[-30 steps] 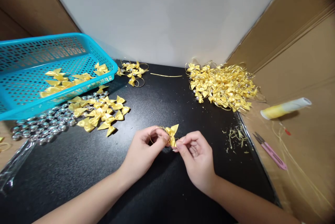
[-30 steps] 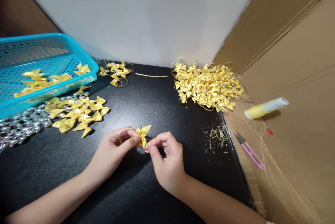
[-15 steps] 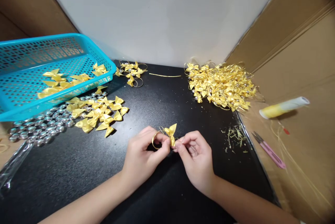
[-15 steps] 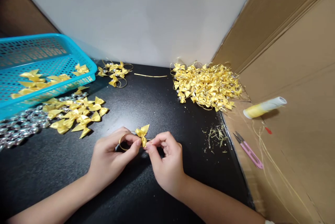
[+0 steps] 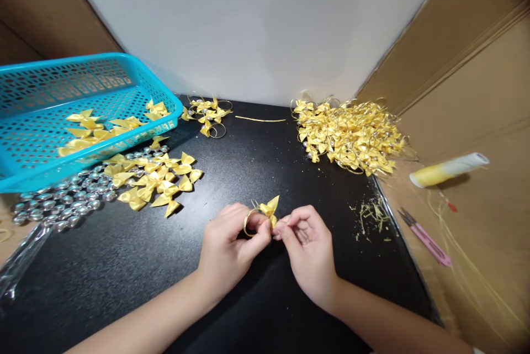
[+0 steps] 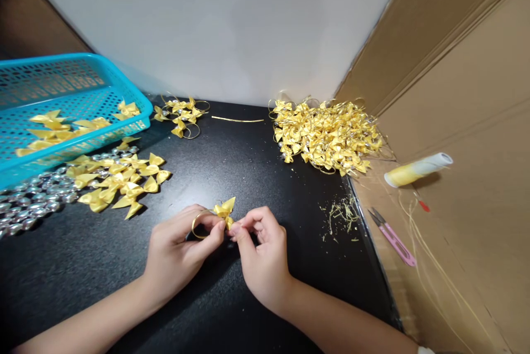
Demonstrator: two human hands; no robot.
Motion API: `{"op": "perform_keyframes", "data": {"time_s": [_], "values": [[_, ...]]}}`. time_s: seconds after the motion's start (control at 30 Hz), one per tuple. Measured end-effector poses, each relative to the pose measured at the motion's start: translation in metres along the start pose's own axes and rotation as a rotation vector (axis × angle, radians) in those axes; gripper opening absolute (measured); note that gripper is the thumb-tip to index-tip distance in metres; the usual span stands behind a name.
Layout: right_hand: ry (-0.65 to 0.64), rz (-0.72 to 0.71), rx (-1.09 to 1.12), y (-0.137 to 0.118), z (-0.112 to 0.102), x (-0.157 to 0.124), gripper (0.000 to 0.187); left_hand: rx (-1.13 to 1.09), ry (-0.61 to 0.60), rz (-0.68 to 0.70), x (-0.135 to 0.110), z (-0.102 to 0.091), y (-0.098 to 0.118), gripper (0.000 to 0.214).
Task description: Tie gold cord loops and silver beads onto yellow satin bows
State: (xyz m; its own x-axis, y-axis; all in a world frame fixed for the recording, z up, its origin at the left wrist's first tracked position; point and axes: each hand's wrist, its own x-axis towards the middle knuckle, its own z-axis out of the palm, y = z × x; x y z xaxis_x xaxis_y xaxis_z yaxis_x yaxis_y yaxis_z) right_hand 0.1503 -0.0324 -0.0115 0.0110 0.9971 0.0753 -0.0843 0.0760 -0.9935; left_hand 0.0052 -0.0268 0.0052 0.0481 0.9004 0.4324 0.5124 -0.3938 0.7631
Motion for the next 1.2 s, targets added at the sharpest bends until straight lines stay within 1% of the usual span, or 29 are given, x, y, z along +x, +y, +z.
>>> {"op": "perform_keyframes", "data": {"time_s": [0.27,0.33,0.4,0.47,0.53,0.6,0.67,0.77,0.8,0.83,0.87,0.93,1.03,1.1,1.2], "values": [[0.038,0.039,-0.009,0.001,0.001,0.000,0.018,0.045,-0.036,0.041,-0.001,0.004,0.000,0.020],[0.045,0.046,-0.006,0.001,0.001,0.001,0.020,0.020,-0.055,0.024,-0.001,0.006,0.000,0.019],[0.045,0.058,0.024,0.001,0.001,0.003,0.022,-0.039,-0.072,-0.040,-0.002,0.007,0.000,0.018],[0.042,0.075,0.062,0.000,0.001,0.004,0.025,-0.138,-0.094,-0.163,-0.002,0.008,0.001,0.014],[0.041,0.098,0.096,-0.001,0.002,0.006,0.027,-0.285,-0.119,-0.316,-0.003,0.009,0.002,0.011],[0.040,0.130,0.131,-0.001,0.002,0.008,0.030,-0.452,-0.148,-0.463,-0.004,0.009,0.001,0.014],[0.038,0.176,0.176,-0.001,0.001,0.010,0.031,-0.613,-0.143,-0.559,-0.003,0.008,-0.001,0.019],[0.004,0.275,0.266,-0.001,-0.002,0.013,0.034,-0.847,-0.050,-0.625,0.000,0.006,-0.007,0.039],[-0.013,0.311,0.299,-0.002,-0.003,0.014,0.035,-0.919,-0.038,-0.651,0.002,0.005,-0.009,0.045],[-0.031,0.343,0.330,-0.002,-0.004,0.015,0.037,-0.973,-0.059,-0.694,0.004,0.004,-0.011,0.048],[-0.049,0.373,0.356,-0.003,-0.005,0.016,0.038,-1.001,-0.099,-0.742,0.006,0.003,-0.012,0.047],[-0.086,0.415,0.392,-0.004,-0.006,0.017,0.040,-0.984,-0.199,-0.811,0.008,0.003,-0.013,0.038],[-0.151,0.443,0.402,-0.005,-0.006,0.017,0.040,-0.965,-0.311,-0.796,0.008,0.004,-0.014,0.025],[-0.181,0.446,0.383,-0.004,-0.006,0.018,0.041,-1.010,-0.340,-0.784,0.007,0.005,-0.015,0.025],[-0.182,0.427,0.317,-0.002,-0.006,0.018,0.040,-1.050,-0.293,-0.815,0.006,0.005,-0.016,0.031]]}}
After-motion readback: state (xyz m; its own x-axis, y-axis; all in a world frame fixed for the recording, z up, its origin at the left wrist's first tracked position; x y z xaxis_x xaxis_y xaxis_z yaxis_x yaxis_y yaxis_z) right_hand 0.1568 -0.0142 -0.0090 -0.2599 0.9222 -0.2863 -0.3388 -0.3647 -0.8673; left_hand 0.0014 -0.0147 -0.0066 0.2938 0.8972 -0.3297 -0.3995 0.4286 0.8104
